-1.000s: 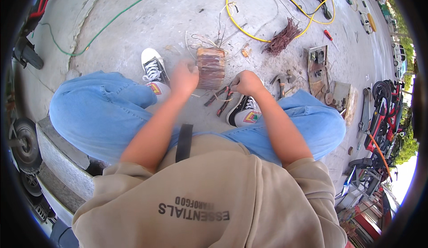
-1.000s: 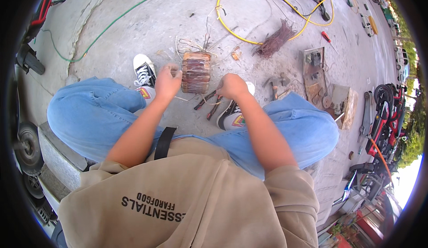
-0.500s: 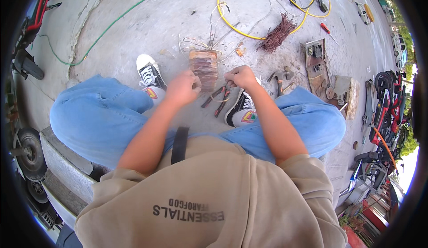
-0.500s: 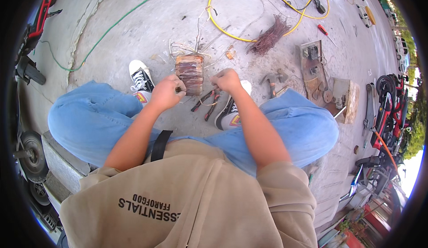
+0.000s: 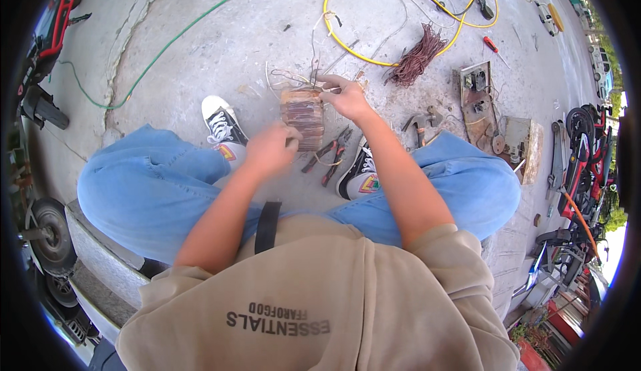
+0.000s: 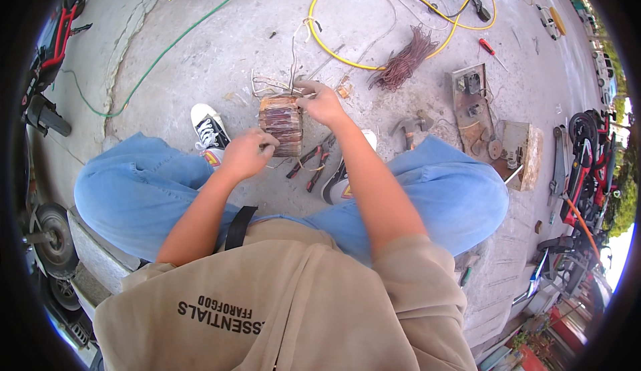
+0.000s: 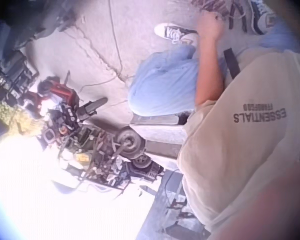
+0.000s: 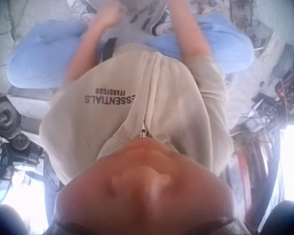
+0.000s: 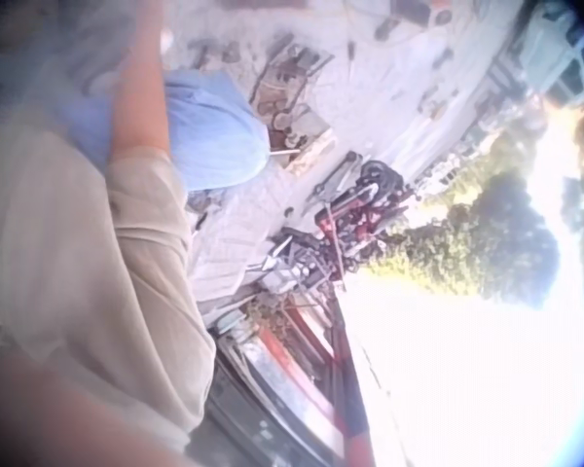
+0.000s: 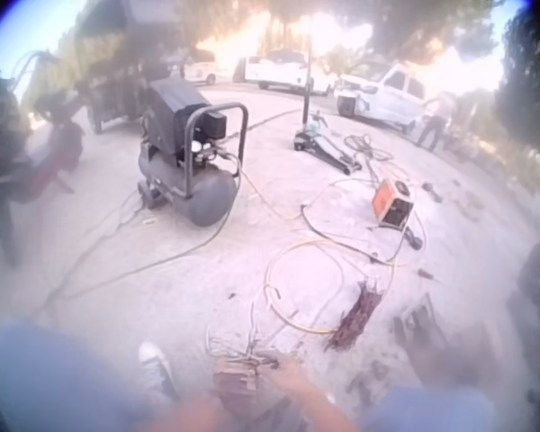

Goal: The person sits on the floor and winds a reddish-brown wire around a rectangular wooden block. They repeatedly wrap the wire, adjust the bundle, and use a hammer to tap the block, likely to compact the windings.

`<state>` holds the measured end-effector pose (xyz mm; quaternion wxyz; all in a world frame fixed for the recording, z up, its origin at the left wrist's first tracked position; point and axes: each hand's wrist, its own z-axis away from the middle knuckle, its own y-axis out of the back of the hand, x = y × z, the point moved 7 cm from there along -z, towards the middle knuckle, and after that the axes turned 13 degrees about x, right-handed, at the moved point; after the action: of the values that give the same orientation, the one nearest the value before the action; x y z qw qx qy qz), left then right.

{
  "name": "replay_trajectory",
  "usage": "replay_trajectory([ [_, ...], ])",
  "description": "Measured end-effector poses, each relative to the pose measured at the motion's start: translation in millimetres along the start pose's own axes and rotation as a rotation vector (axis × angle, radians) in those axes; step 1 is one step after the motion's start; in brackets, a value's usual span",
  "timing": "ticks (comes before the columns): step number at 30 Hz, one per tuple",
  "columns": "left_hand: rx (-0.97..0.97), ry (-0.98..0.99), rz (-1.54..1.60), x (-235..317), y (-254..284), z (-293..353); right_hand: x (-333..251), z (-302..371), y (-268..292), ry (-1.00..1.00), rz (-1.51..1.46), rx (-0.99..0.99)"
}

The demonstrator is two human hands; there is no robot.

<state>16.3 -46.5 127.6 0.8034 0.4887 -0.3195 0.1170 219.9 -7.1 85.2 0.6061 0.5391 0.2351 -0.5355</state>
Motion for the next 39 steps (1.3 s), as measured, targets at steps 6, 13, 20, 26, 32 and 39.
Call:
replay_trajectory([
  [6,0.333,0.709,0.517,-66,8,-58,16,-26,-25,-0.012,-0.054,-0.012],
  [13,0.025,0.661,1.037,-51,-53,-71,5,-5,-28,-0.271,-0.248,-0.055],
  [20,0.353,0.481,0.891,-33,-54,-56,22,16,-11,-0.335,-0.391,0.002],
  [26,0.454,0.138,0.887,-27,-36,-77,-23,30,17,-0.007,-0.276,0.177],
  [32,0.416,-0.022,0.808,-24,-23,-87,-7,25,13,-0.035,-0.068,0.110],
  [39,0.468,-0.287,0.189,20,7,-60,24,25,23,-0.106,-0.187,0.161],
])
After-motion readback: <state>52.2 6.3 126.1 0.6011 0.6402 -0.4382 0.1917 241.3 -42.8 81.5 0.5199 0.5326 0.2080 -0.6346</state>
